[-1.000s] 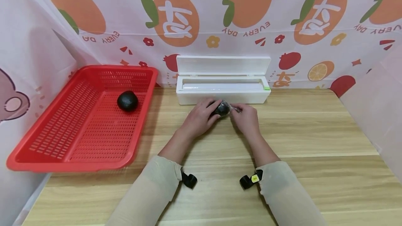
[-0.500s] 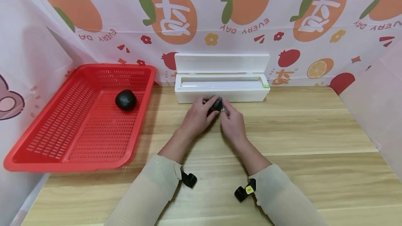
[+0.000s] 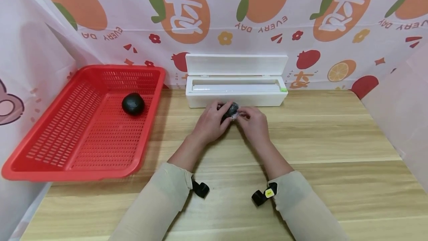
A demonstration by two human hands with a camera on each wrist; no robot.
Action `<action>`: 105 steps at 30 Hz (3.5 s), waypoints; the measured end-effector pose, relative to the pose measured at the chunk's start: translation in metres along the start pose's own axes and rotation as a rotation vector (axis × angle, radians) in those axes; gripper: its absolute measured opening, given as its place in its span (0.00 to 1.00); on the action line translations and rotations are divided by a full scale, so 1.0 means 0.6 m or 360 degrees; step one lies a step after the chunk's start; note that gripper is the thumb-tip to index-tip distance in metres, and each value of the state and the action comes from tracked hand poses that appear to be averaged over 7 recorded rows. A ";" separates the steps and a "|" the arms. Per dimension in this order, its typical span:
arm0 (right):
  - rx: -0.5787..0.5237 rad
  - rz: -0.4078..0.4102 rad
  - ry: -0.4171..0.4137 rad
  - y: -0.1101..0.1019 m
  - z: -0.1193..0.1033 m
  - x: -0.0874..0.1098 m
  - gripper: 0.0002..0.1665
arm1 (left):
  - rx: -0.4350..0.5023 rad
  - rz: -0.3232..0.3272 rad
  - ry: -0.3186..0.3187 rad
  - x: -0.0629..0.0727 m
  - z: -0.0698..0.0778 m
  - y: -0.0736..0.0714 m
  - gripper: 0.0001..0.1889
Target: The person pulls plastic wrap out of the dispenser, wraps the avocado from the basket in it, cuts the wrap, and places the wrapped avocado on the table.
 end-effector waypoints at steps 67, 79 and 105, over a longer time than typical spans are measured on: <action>0.0024 -0.0301 0.0127 -0.005 0.016 -0.011 0.42 | 0.1002 -0.0103 -0.0783 -0.007 0.075 0.011 0.52; -0.0432 -0.0256 0.0558 -0.014 0.047 -0.018 0.30 | 0.1184 0.0079 -0.0715 -0.001 0.086 0.011 0.41; -0.0169 -0.0553 0.0295 -0.009 0.033 -0.008 0.32 | 0.0507 -0.0231 0.0004 0.004 0.047 0.031 0.36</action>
Point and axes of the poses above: each hand's wrist, its own x-axis away from the middle knuckle, its own y-axis out of the palm, z = x × y, the point moved 2 cm from there along -x, towards the middle knuckle, and after that the axes turned 3 degrees about x, right-handed, at the moved point
